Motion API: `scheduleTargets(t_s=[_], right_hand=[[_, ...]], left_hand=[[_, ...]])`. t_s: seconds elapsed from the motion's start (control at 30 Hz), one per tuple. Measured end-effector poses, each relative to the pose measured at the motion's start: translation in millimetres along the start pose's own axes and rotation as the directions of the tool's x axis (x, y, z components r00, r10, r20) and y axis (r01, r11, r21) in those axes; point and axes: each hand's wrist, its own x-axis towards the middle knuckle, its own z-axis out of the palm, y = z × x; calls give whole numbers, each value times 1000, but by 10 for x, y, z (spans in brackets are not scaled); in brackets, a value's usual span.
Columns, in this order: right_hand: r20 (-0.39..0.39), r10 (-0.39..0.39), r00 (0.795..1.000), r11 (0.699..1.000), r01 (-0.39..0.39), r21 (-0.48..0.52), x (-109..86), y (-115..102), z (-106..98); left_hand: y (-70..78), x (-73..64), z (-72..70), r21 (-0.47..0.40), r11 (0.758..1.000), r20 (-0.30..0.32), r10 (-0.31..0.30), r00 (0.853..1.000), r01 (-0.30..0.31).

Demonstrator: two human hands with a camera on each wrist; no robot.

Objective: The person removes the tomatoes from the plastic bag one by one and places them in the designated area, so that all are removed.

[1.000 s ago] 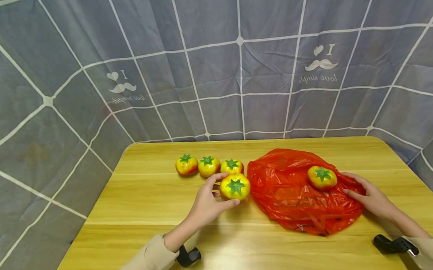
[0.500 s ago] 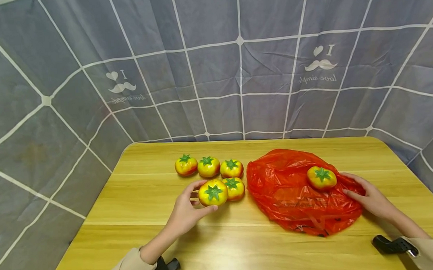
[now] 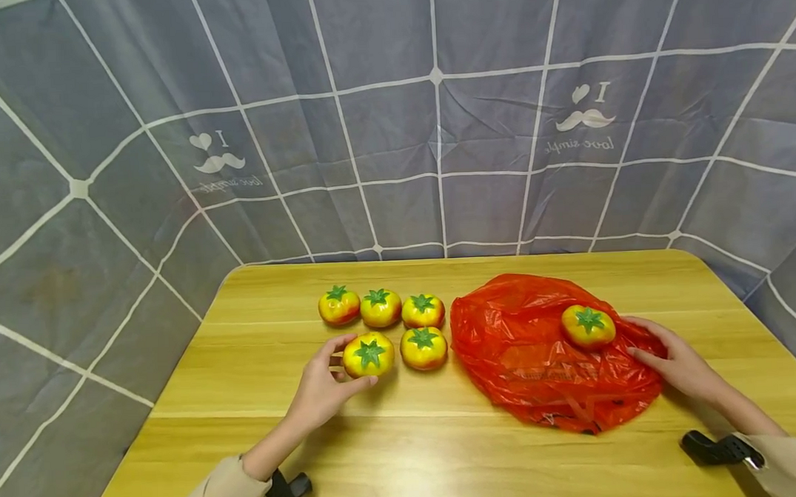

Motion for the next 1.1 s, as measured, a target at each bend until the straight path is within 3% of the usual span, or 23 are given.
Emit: scheduleTargets(t_s=[0.43,1.1], right_hand=[[-10,-74,997,997,74,-6,0,-4,24],[-4,-51,999,999,51,5,-8,5,22]], left_hand=[[-175,95,2,42,999,29,-28,999,27],[-206,225,72,-6,999,50,-37,998,38]])
